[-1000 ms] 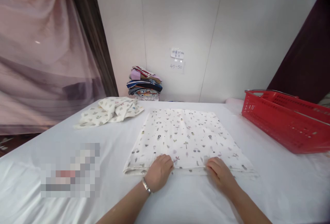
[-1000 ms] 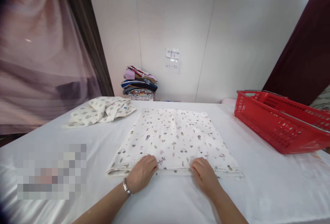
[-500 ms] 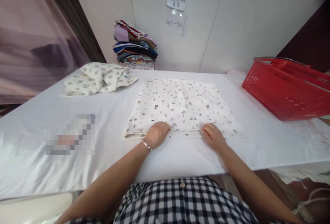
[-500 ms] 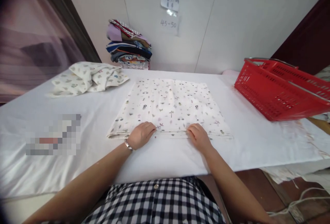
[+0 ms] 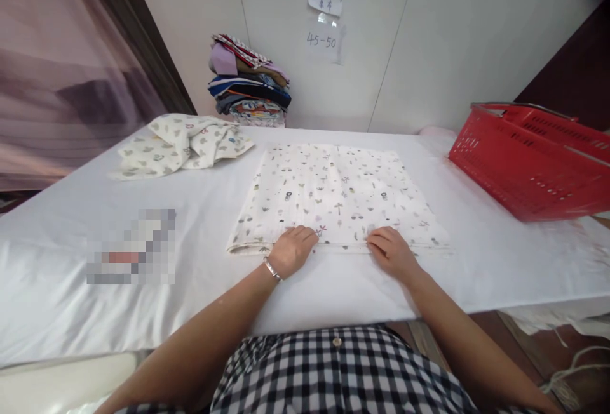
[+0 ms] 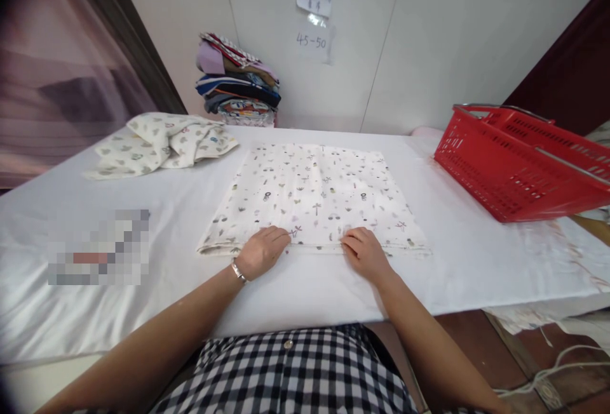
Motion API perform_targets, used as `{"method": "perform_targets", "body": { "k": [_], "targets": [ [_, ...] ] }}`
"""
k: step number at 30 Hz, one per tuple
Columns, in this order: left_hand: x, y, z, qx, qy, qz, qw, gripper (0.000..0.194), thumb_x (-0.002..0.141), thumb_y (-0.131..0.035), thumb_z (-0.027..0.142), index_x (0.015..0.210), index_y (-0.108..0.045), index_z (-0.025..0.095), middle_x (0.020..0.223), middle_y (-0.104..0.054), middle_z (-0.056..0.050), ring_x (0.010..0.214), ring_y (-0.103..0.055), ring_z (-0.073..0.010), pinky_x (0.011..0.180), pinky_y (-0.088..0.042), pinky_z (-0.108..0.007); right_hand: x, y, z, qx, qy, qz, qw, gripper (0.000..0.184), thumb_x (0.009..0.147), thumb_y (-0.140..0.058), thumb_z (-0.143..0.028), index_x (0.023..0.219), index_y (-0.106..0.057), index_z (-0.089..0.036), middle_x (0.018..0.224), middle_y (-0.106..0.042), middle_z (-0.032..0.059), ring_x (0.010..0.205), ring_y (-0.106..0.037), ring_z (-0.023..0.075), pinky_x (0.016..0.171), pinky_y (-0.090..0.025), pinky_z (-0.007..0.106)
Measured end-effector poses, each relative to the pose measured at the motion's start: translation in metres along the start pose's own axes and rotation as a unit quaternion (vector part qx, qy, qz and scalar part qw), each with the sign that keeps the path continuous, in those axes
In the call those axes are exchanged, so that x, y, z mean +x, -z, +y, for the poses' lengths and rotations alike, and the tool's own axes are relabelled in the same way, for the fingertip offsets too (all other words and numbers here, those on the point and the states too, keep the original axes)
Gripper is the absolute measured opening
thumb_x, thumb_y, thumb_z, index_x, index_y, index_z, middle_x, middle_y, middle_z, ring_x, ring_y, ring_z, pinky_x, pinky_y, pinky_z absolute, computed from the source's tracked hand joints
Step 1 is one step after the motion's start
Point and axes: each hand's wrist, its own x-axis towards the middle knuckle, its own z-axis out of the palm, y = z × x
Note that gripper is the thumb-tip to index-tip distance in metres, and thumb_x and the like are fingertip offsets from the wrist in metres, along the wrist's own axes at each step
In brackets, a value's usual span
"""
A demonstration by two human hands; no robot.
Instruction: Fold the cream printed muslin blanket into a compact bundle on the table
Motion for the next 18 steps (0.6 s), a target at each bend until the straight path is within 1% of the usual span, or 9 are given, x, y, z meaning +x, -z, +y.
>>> {"method": "perform_targets", "body": {
  "k": [4, 7, 10, 14, 18],
  "targets": [
    [-0.0003, 0.0026, 0.0023, -0.011, 0.001, -0.008, 1.0, 0.026, 0.084, -0.036, 0.009, 0.091, -0.059, 0.02, 0.101, -0.06, -0.006, 0.085, -0.053, -0.0173, 0.074, -0.042, -0.034, -0.001, 0.0021, -0.0002, 0.007, 0.009, -0.011, 1.0, 0.019, 0.085, -0.048, -0.023, 0.098, -0.061, -0.022, 0.096, -0.059, 0.0082, 0.089, -0.053, 0.0218, 0.078, -0.044, 0.041],
    [0.0003, 0.0059, 0.0025, -0.029, 0.008, -0.013, 0.999, 0.021, 0.087, -0.039, 0.017, 0.092, -0.059, 0.02, 0.098, -0.061, -0.006, 0.085, -0.052, -0.018, 0.074, -0.042, -0.034, -0.0014, 0.0025, 0.001, 0.01, 0.008, -0.014, 1.0, 0.018, 0.084, -0.05, -0.024, 0.098, -0.061, -0.022, 0.098, -0.059, 0.0081, 0.091, -0.053, 0.0218, 0.079, -0.044, 0.04],
    [0.0013, 0.0082, 0.0015, -0.045, 0.019, -0.014, 0.999, 0.018, 0.088, -0.042, 0.024, 0.091, -0.059, 0.02, 0.096, -0.061, -0.006, 0.086, -0.052, -0.0186, 0.074, -0.043, -0.034, -0.0017, 0.0006, 0.0035, 0.019, -0.006, -0.006, 1.0, 0.016, 0.085, -0.05, -0.026, 0.097, -0.061, -0.023, 0.097, -0.06, 0.0073, 0.09, -0.053, 0.0215, 0.079, -0.045, 0.04],
    [0.0026, 0.0077, -0.0005, -0.052, 0.031, -0.018, 0.998, 0.018, 0.088, -0.044, 0.027, 0.09, -0.06, 0.02, 0.094, -0.06, -0.006, 0.084, -0.052, -0.0185, 0.073, -0.042, -0.034, -0.0006, -0.0026, 0.0047, 0.02, -0.038, 0.002, 0.999, 0.018, 0.088, -0.045, -0.026, 0.093, -0.062, -0.023, 0.095, -0.06, 0.0067, 0.09, -0.053, 0.0217, 0.079, -0.044, 0.04],
    [0.0027, 0.0046, -0.0026, -0.042, 0.031, -0.022, 0.998, 0.02, 0.088, -0.044, 0.031, 0.09, -0.06, 0.019, 0.092, -0.06, -0.006, 0.085, -0.051, -0.0186, 0.073, -0.042, -0.033, 0.0015, -0.0044, 0.0033, 0.011, -0.044, -0.003, 0.999, 0.019, 0.09, -0.04, -0.023, 0.087, -0.059, -0.02, 0.091, -0.059, 0.0072, 0.086, -0.052, 0.0212, 0.077, -0.044, 0.039]
  ]
}}
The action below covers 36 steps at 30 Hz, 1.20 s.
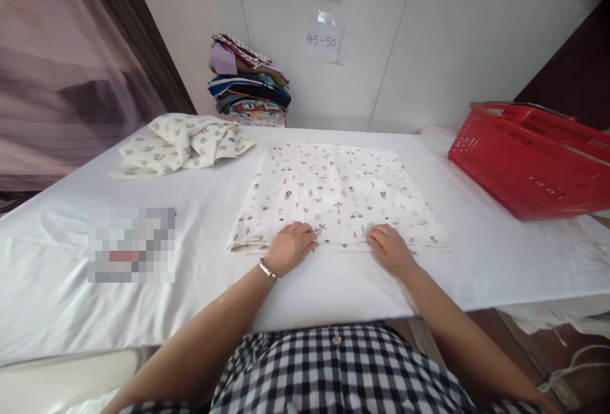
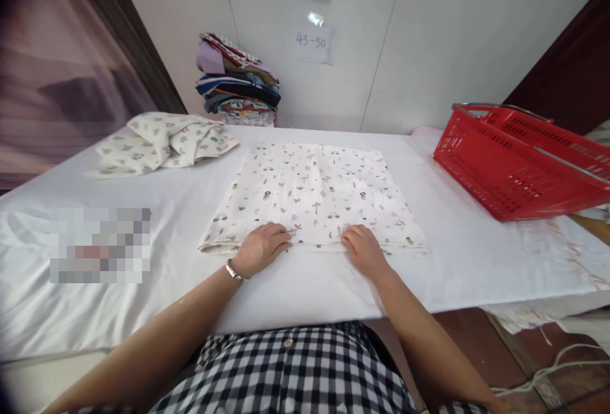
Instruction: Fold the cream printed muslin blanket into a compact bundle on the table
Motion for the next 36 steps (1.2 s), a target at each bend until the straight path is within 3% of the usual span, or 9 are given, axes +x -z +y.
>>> {"method": "perform_targets", "body": {
  "k": [11, 17, 24, 30, 36],
  "targets": [
    [-0.001, 0.004, 0.004, 0.057, -0.014, 0.049, 0.997, 0.028, 0.092, -0.033, 0.026, 0.083, -0.058, 0.016, 0.083, -0.056, -0.006, 0.077, -0.049, -0.0169, 0.07, -0.04, -0.031, -0.002, 0.003, -0.003, -0.017, 0.03, 0.055, 0.998, 0.016, 0.09, -0.037, -0.02, 0.086, -0.052, -0.019, 0.087, -0.055, 0.008, 0.084, -0.05, 0.0208, 0.077, -0.042, 0.037],
    [-0.007, 0.0, 0.007, 0.109, -0.049, 0.024, 0.993, 0.023, 0.09, -0.036, 0.02, 0.077, -0.054, 0.016, 0.08, -0.054, -0.005, 0.073, -0.047, -0.0167, 0.067, -0.038, -0.031, -0.007, 0.004, -0.006, -0.066, 0.051, -0.025, 0.996, 0.021, 0.091, -0.036, -0.021, 0.081, -0.054, -0.017, 0.085, -0.058, 0.0076, 0.083, -0.05, 0.0202, 0.075, -0.041, 0.036],
    [-0.008, 0.0, 0.005, 0.123, -0.062, 0.014, 0.99, 0.017, 0.088, -0.04, 0.015, 0.08, -0.056, 0.017, 0.084, -0.057, -0.004, 0.077, -0.048, -0.0167, 0.068, -0.037, -0.031, -0.007, 0.007, -0.004, -0.056, 0.063, -0.041, 0.996, 0.02, 0.091, -0.039, -0.024, 0.086, -0.058, -0.017, 0.09, -0.059, 0.0079, 0.086, -0.051, 0.0197, 0.077, -0.042, 0.036],
    [-0.009, 0.005, 0.007, 0.089, -0.056, -0.009, 0.994, 0.019, 0.087, -0.047, 0.033, 0.085, -0.057, 0.017, 0.088, -0.059, -0.004, 0.082, -0.05, -0.0175, 0.071, -0.038, -0.031, -0.009, 0.016, -0.005, -0.031, 0.073, -0.073, 0.994, 0.018, 0.089, -0.046, -0.027, 0.099, -0.058, -0.019, 0.099, -0.059, 0.0085, 0.093, -0.052, 0.0207, 0.08, -0.043, 0.037],
    [-0.01, 0.009, 0.004, 0.068, -0.047, -0.028, 0.996, 0.017, 0.088, -0.046, 0.027, 0.096, -0.057, 0.018, 0.096, -0.06, -0.004, 0.087, -0.052, -0.018, 0.076, -0.04, -0.033, -0.009, 0.013, 0.0, -0.049, 0.086, -0.064, 0.993, 0.02, 0.091, -0.041, -0.022, 0.1, -0.058, -0.019, 0.098, -0.059, 0.0087, 0.091, -0.052, 0.0203, 0.08, -0.045, 0.036]
  ]
}}
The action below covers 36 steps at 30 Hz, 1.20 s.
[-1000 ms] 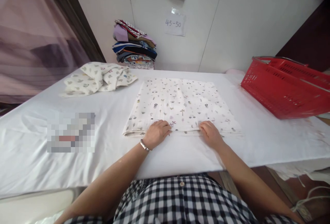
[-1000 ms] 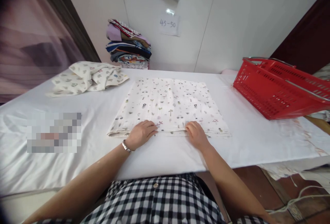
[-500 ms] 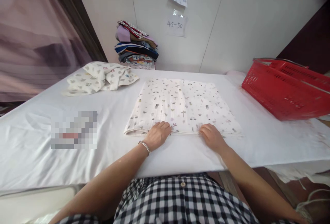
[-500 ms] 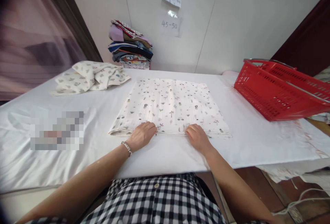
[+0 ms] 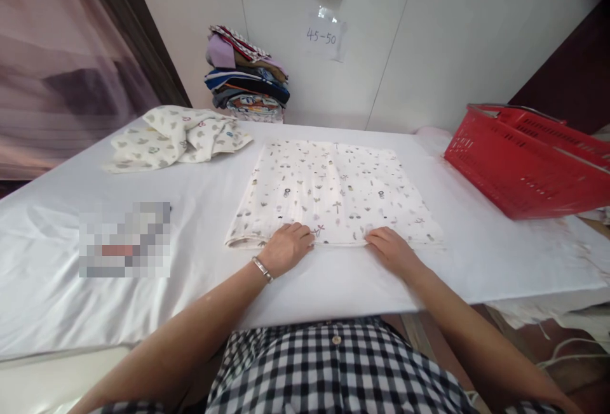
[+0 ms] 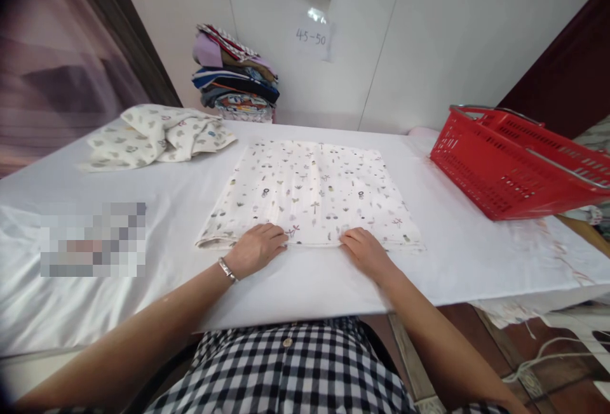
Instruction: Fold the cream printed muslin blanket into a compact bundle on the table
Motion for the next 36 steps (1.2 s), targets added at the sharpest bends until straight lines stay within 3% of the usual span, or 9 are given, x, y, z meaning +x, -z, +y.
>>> {"method": "perform_targets", "body": {
  "k": [7, 11, 17, 22, 27, 36],
  "targets": [
    [-0.002, -0.002, -0.005, -0.028, -0.003, 0.028, 0.999, 0.034, 0.086, -0.048, 0.035, 0.116, -0.049, 0.019, 0.103, -0.059, -0.007, 0.093, -0.052, -0.0207, 0.078, -0.042, -0.034, 0.01, 0.003, -0.002, 0.007, -0.075, 0.006, 0.997, 0.022, 0.092, -0.035, -0.022, 0.087, -0.056, -0.019, 0.089, -0.058, 0.0073, 0.086, -0.052, 0.0192, 0.075, -0.046, 0.034],
    [-0.001, -0.004, -0.004, -0.01, 0.003, 0.046, 0.999, 0.03, 0.087, -0.045, 0.028, 0.115, -0.05, 0.018, 0.1, -0.06, -0.007, 0.09, -0.053, -0.0203, 0.075, -0.042, -0.034, 0.013, 0.003, 0.0, 0.016, -0.107, 0.013, 0.994, 0.022, 0.092, -0.033, -0.023, 0.086, -0.054, -0.02, 0.086, -0.057, 0.0063, 0.084, -0.052, 0.0189, 0.073, -0.045, 0.034],
    [0.001, -0.002, -0.005, 0.03, 0.015, 0.098, 0.995, 0.021, 0.089, -0.039, 0.019, 0.1, -0.056, 0.018, 0.085, -0.063, -0.005, 0.08, -0.055, -0.0173, 0.069, -0.041, -0.031, 0.012, 0.002, -0.001, 0.01, -0.087, 0.014, 0.996, 0.023, 0.092, -0.032, -0.022, 0.083, -0.053, -0.02, 0.083, -0.056, 0.006, 0.08, -0.051, 0.0189, 0.071, -0.044, 0.034],
    [0.003, 0.002, -0.013, 0.08, 0.007, 0.144, 0.986, 0.021, 0.087, -0.04, 0.013, 0.096, -0.058, 0.018, 0.087, -0.063, -0.004, 0.08, -0.054, -0.0173, 0.068, -0.04, -0.031, 0.014, 0.003, 0.0, -0.027, -0.036, 0.112, 0.993, 0.02, 0.09, -0.036, -0.021, 0.09, -0.055, -0.018, 0.089, -0.057, 0.0094, 0.085, -0.051, 0.0211, 0.075, -0.042, 0.035],
    [0.003, -0.006, -0.013, 0.088, -0.012, 0.091, 0.992, 0.02, 0.085, -0.041, 0.01, 0.088, -0.059, 0.018, 0.088, -0.062, -0.005, 0.079, -0.052, -0.0171, 0.068, -0.04, -0.031, 0.013, -0.006, -0.002, -0.089, 0.013, 0.023, 0.996, 0.024, 0.091, -0.036, -0.018, 0.082, -0.058, -0.017, 0.084, -0.059, 0.0084, 0.08, -0.05, 0.0194, 0.072, -0.038, 0.033],
    [0.006, -0.005, -0.01, 0.084, 0.009, 0.085, 0.993, 0.021, 0.085, -0.04, 0.01, 0.083, -0.059, 0.019, 0.087, -0.06, -0.005, 0.078, -0.049, -0.0175, 0.069, -0.037, -0.032, 0.011, 0.0, -0.002, -0.045, 0.028, -0.019, 0.998, 0.021, 0.091, -0.04, -0.028, 0.09, -0.059, -0.017, 0.09, -0.059, 0.0083, 0.084, -0.05, 0.0194, 0.072, -0.041, 0.033]
  ]
}}
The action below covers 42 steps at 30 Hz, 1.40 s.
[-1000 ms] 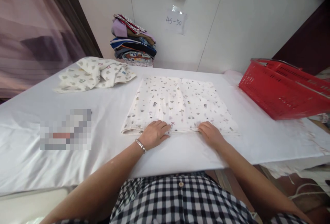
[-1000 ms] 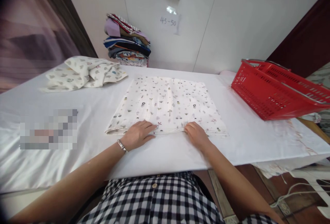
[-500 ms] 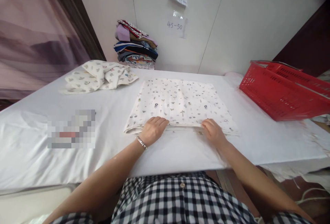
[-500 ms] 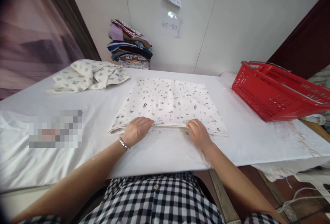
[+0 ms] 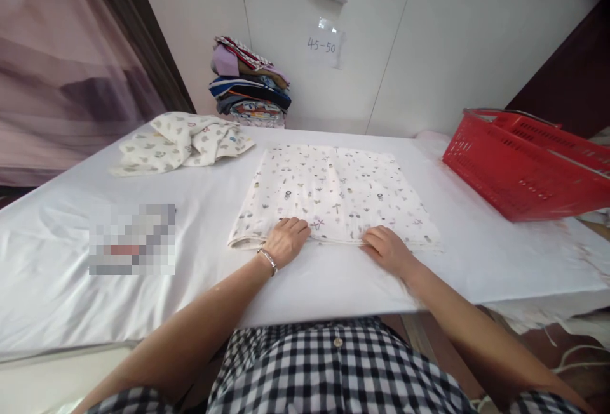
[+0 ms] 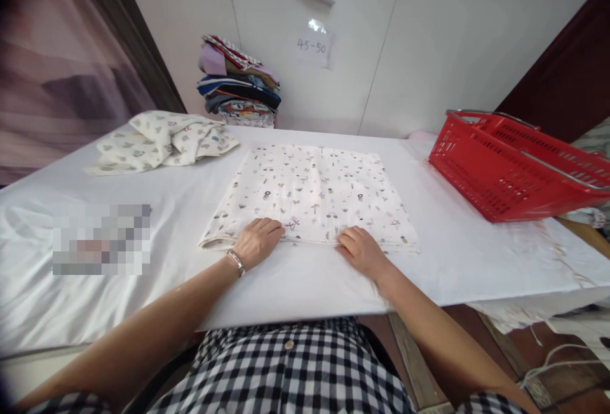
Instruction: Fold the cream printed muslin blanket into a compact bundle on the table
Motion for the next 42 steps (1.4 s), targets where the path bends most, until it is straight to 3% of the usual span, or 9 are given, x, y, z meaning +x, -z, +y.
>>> {"method": "perform_targets", "body": {
  "k": [5, 8, 15, 22, 28, 32, 38, 42],
  "targets": [
    [0.0, -0.004, 0.0, 0.003, -0.003, 0.0, 1.0, 0.02, 0.085, -0.041, 0.009, 0.082, -0.059, 0.018, 0.085, -0.06, -0.005, 0.08, -0.047, -0.0181, 0.07, -0.037, -0.032, 0.0, -0.005, 0.001, -0.031, -0.011, 0.049, 0.998, 0.023, 0.091, -0.039, -0.019, 0.095, -0.061, -0.016, 0.092, -0.06, 0.0096, 0.085, -0.05, 0.0201, 0.073, -0.041, 0.034],
    [-0.001, -0.008, 0.001, 0.016, -0.017, -0.015, 1.0, 0.019, 0.084, -0.042, 0.009, 0.078, -0.058, 0.017, 0.084, -0.059, -0.005, 0.078, -0.047, -0.0183, 0.068, -0.036, -0.032, -0.001, -0.006, -0.001, -0.015, -0.019, 0.043, 0.999, 0.023, 0.09, -0.041, -0.02, 0.093, -0.063, -0.018, 0.089, -0.061, 0.0083, 0.084, -0.05, 0.0198, 0.074, -0.042, 0.034],
    [-0.002, -0.008, 0.004, 0.012, -0.007, -0.031, 0.999, 0.019, 0.084, -0.042, 0.007, 0.082, -0.058, 0.017, 0.086, -0.059, -0.006, 0.077, -0.047, -0.0183, 0.066, -0.037, -0.032, -0.001, -0.004, -0.004, 0.047, -0.097, 0.066, 0.992, 0.022, 0.089, -0.044, -0.026, 0.092, -0.065, -0.022, 0.089, -0.061, 0.0059, 0.083, -0.053, 0.0183, 0.071, -0.045, 0.032],
    [-0.006, -0.003, 0.006, -0.025, -0.012, -0.065, 0.997, 0.021, 0.083, -0.041, 0.006, 0.09, -0.058, 0.016, 0.09, -0.058, -0.006, 0.078, -0.049, -0.0174, 0.068, -0.039, -0.031, 0.001, -0.006, -0.002, -0.041, -0.027, 0.011, 0.999, 0.022, 0.088, -0.044, -0.018, 0.092, -0.065, -0.021, 0.087, -0.062, 0.0066, 0.084, -0.051, 0.0194, 0.072, -0.042, 0.032],
    [-0.007, 0.007, 0.006, -0.032, -0.007, -0.095, 0.995, 0.013, 0.084, -0.051, 0.023, 0.094, -0.057, 0.017, 0.093, -0.058, -0.007, 0.085, -0.05, -0.0198, 0.072, -0.039, -0.034, 0.0, 0.004, 0.002, -0.056, 0.014, -0.063, 0.996, 0.025, 0.088, -0.04, -0.015, 0.102, -0.061, -0.02, 0.098, -0.06, 0.007, 0.088, -0.051, 0.0193, 0.075, -0.041, 0.032],
    [-0.002, 0.01, 0.009, 0.002, -0.03, -0.115, 0.993, 0.015, 0.082, -0.044, 0.008, 0.086, -0.058, 0.014, 0.088, -0.058, -0.008, 0.08, -0.05, -0.0197, 0.068, -0.037, -0.034, 0.003, 0.008, 0.001, -0.08, 0.017, -0.089, 0.993, 0.023, 0.088, -0.042, -0.015, 0.101, -0.059, -0.021, 0.098, -0.061, 0.0066, 0.089, -0.053, 0.0197, 0.074, -0.04, 0.033],
    [0.007, 0.006, 0.008, 0.02, -0.041, -0.087, 0.995, 0.021, 0.079, -0.039, 0.002, 0.08, -0.056, 0.014, 0.08, -0.056, -0.01, 0.074, -0.049, -0.0205, 0.065, -0.035, -0.035, 0.009, -0.001, 0.001, -0.124, 0.024, -0.057, 0.99, 0.026, 0.084, -0.041, -0.008, 0.098, -0.061, -0.017, 0.092, -0.062, 0.0089, 0.082, -0.055, 0.0201, 0.072, -0.041, 0.033],
    [0.007, 0.012, 0.003, 0.04, -0.012, -0.03, 0.999, 0.022, 0.081, -0.036, 0.003, 0.078, -0.055, 0.015, 0.078, -0.054, -0.008, 0.071, -0.048, -0.0192, 0.065, -0.035, -0.035, 0.012, 0.011, 0.003, -0.124, 0.008, -0.019, 0.992, 0.028, 0.083, -0.038, -0.008, 0.099, -0.061, -0.015, 0.094, -0.061, 0.0105, 0.081, -0.055, 0.0209, 0.068, -0.042, 0.033]
  ]
}}
